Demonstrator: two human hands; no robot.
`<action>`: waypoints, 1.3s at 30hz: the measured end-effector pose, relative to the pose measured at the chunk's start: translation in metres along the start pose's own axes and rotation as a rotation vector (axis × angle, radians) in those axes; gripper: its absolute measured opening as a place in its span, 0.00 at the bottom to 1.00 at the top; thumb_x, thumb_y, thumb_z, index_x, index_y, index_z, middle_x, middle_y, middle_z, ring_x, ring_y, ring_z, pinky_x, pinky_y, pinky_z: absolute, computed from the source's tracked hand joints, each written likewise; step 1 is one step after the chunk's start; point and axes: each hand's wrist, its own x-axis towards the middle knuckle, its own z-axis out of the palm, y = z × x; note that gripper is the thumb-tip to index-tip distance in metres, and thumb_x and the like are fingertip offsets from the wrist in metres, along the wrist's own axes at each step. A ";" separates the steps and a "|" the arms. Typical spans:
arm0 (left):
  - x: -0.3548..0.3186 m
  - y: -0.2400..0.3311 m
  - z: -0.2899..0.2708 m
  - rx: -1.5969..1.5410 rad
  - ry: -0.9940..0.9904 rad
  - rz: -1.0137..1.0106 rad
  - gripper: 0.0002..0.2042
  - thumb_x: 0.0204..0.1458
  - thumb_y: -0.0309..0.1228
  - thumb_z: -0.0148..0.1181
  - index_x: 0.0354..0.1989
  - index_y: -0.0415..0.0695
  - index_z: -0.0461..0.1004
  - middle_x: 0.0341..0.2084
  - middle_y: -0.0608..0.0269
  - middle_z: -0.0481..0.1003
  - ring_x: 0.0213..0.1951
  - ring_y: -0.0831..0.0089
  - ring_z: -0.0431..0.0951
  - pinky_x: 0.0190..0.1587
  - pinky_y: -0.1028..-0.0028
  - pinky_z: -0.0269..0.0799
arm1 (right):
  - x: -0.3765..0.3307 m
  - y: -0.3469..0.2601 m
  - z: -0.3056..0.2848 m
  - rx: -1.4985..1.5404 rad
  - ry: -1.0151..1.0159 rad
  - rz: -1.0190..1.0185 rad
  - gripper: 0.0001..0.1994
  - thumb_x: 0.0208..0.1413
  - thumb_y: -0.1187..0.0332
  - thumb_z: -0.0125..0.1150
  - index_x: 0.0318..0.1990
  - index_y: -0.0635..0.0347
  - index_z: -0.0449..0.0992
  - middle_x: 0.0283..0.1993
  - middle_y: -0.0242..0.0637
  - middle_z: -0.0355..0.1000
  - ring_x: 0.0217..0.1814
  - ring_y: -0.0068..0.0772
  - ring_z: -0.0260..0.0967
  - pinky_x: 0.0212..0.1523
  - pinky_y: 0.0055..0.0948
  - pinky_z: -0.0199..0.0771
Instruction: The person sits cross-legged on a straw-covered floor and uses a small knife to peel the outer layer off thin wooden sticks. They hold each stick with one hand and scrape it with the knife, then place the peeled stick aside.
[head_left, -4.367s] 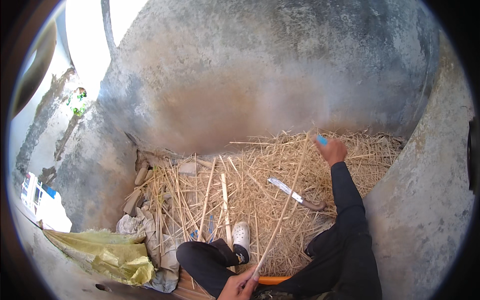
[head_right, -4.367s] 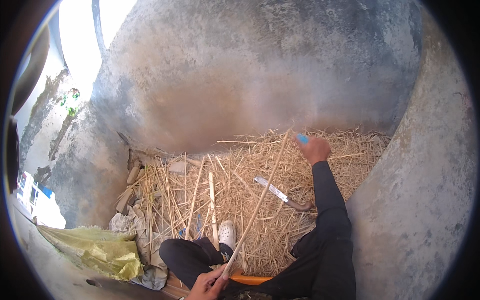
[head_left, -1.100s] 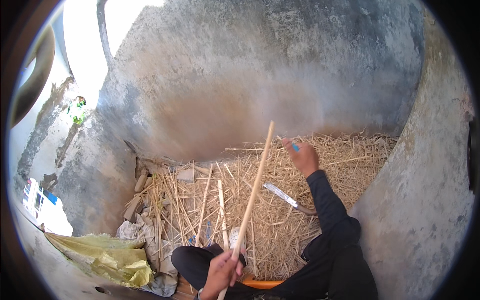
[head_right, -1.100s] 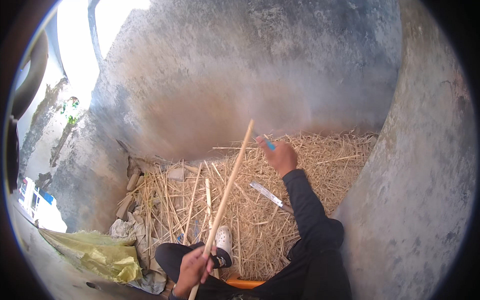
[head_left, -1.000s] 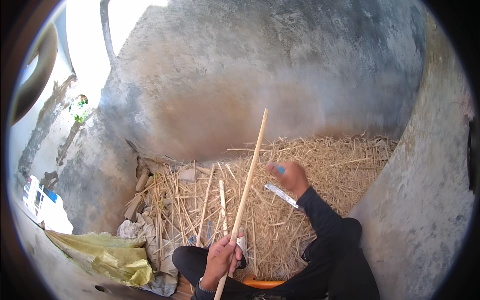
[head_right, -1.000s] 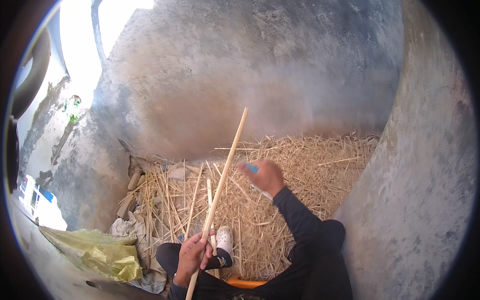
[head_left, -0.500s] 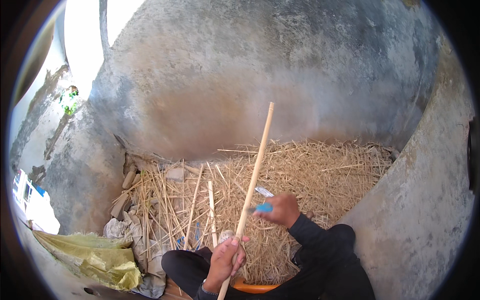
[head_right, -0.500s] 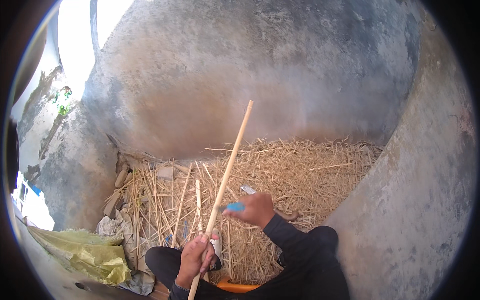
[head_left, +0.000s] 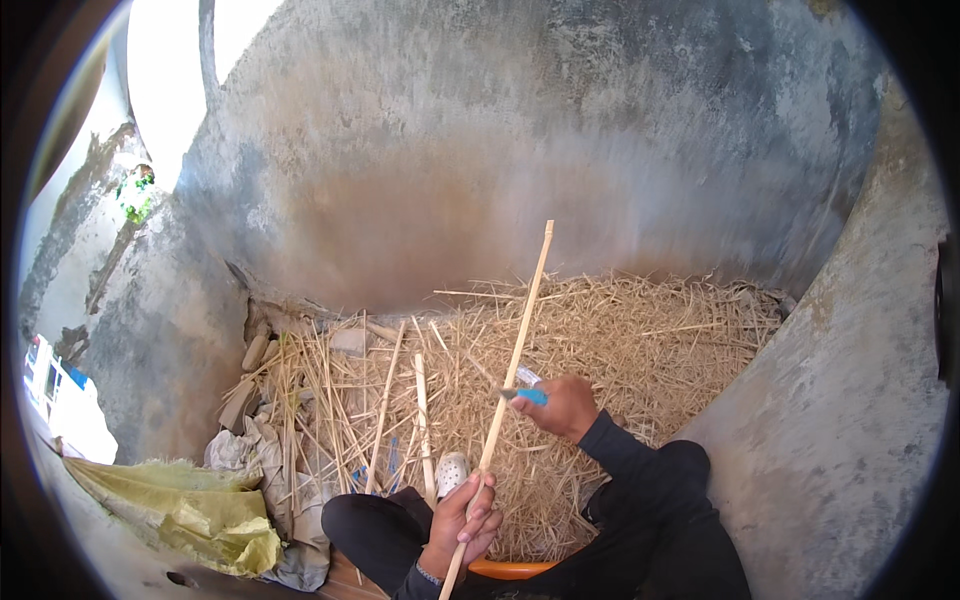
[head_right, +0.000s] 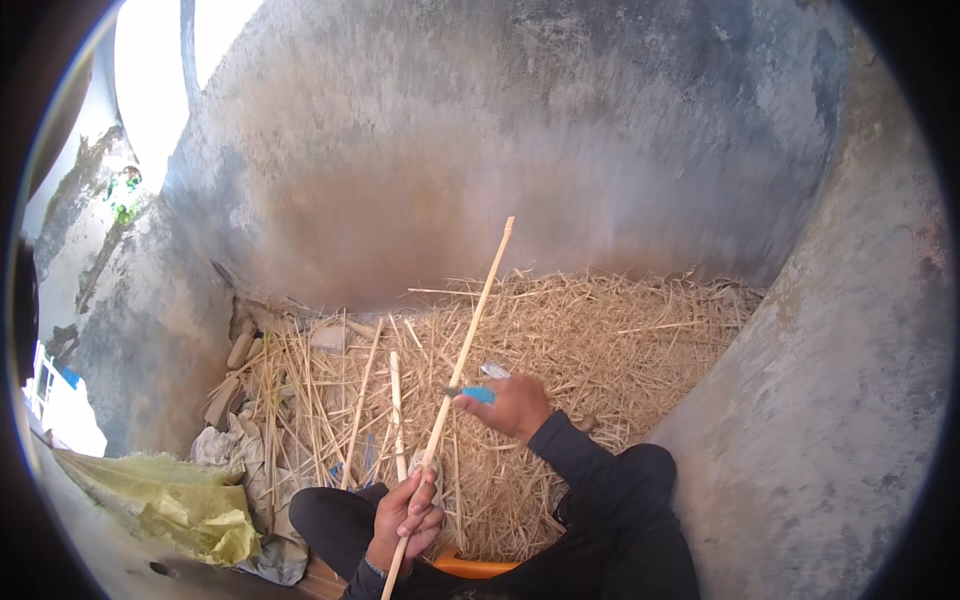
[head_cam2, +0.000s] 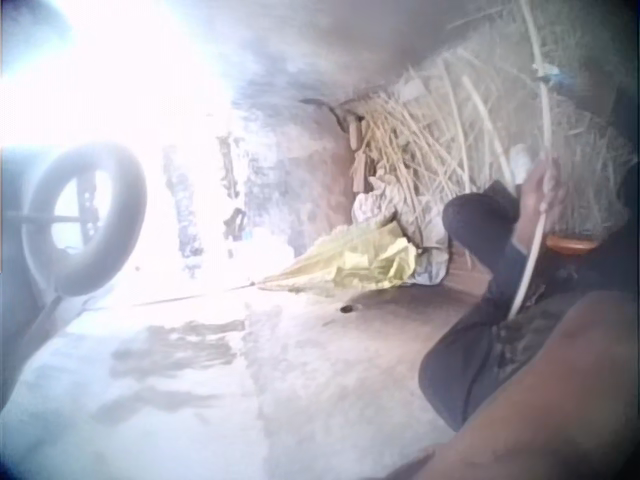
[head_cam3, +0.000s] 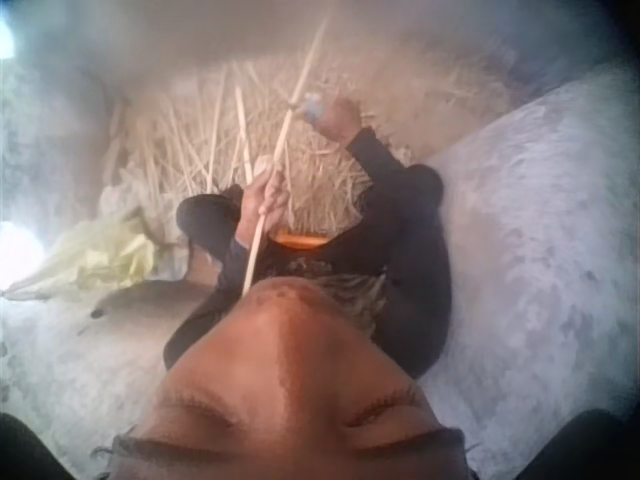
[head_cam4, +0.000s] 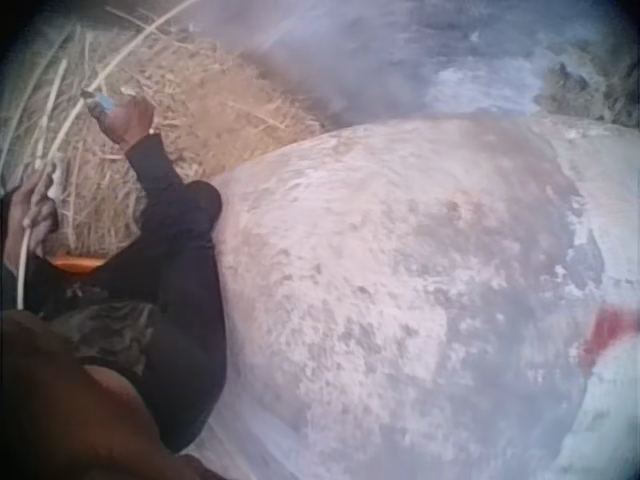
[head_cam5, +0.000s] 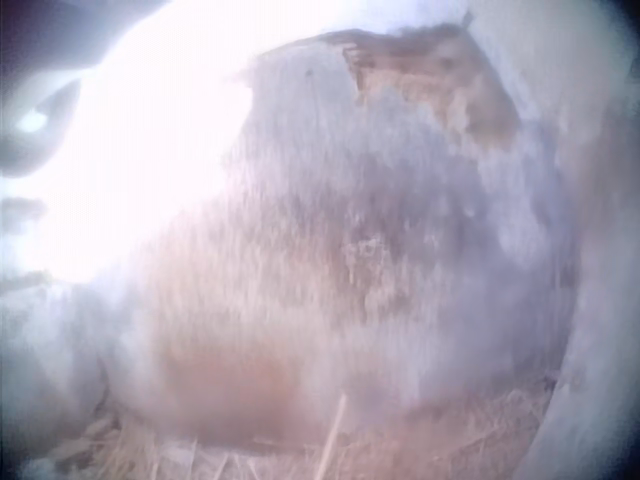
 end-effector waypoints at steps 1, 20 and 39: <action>-0.002 0.002 0.001 0.033 0.001 0.028 0.13 0.66 0.34 0.38 0.42 0.37 0.66 0.14 0.70 0.64 0.05 0.85 0.52 0.17 0.82 0.52 | -0.004 -0.011 0.006 0.034 0.002 -0.067 0.36 0.44 0.25 0.48 0.15 0.52 0.76 0.11 0.36 0.67 0.12 0.40 0.68 0.16 0.36 0.66; -0.020 -0.001 0.033 0.375 0.186 0.134 0.13 0.65 0.35 0.38 0.39 0.39 0.66 0.13 0.69 0.66 0.05 0.83 0.54 0.15 0.81 0.53 | -0.021 -0.028 0.000 0.031 0.006 -0.263 0.38 0.40 0.24 0.50 0.14 0.56 0.74 0.10 0.39 0.65 0.13 0.40 0.67 0.17 0.36 0.66; -0.030 -0.007 0.035 0.634 0.128 0.100 0.16 0.67 0.40 0.35 0.38 0.39 0.64 0.10 0.68 0.60 0.05 0.80 0.53 0.09 0.82 0.54 | -0.017 -0.014 -0.005 0.073 0.166 -0.164 0.38 0.43 0.23 0.47 0.11 0.53 0.71 0.08 0.36 0.62 0.11 0.38 0.65 0.14 0.37 0.62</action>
